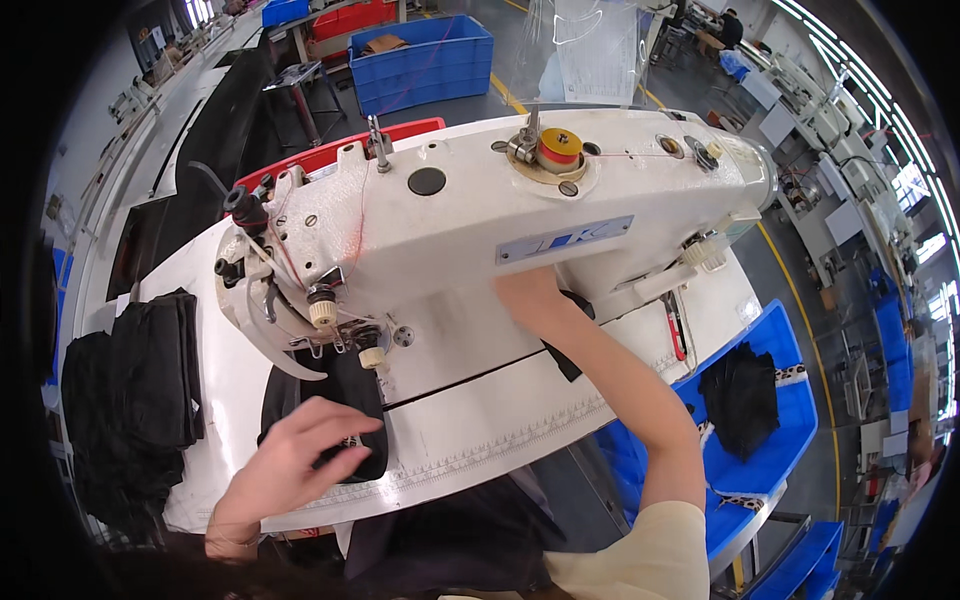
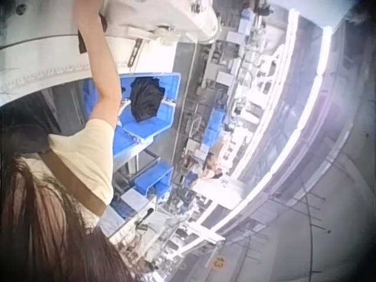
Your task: Sewing a black fabric component using an industrial sewing machine.
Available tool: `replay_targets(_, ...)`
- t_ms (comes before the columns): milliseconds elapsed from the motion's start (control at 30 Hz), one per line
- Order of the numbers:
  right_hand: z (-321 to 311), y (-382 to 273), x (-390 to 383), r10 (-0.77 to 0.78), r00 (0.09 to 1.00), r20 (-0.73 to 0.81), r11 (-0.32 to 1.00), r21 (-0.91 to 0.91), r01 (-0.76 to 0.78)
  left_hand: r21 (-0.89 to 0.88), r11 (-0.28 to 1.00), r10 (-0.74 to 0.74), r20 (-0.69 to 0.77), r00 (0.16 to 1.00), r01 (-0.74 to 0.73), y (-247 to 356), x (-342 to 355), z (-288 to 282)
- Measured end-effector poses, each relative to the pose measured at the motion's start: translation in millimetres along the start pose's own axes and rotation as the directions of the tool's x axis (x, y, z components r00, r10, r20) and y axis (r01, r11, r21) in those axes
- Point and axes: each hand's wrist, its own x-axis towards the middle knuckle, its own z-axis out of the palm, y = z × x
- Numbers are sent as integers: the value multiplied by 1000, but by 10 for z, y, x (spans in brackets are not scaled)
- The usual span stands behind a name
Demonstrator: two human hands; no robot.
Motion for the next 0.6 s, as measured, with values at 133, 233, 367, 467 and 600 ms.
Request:
replay_targets(133,-58,73,32,13,999,-33,997,82,-10,-16,964,264,212,941,-267,16,447,391)
replay_targets(233,-22,102,80,35,987,-157,976,219,1,37,970,226,216,950,-239,-44,865,730)
replay_targets(367,-43,66,46,-35,997,-76,974,221,51,167,977,114,95,989,-129,-179,1303,977)
replay_targets(467,-100,-16,20,8,992,-124,975,223,20,196,977,93,-34,995,-85,-313,1436,1031)
replay_targets(600,-168,-85,27,-113,984,-134,993,12,116,256,966,43,-41,998,-31,-480,1489,1088)
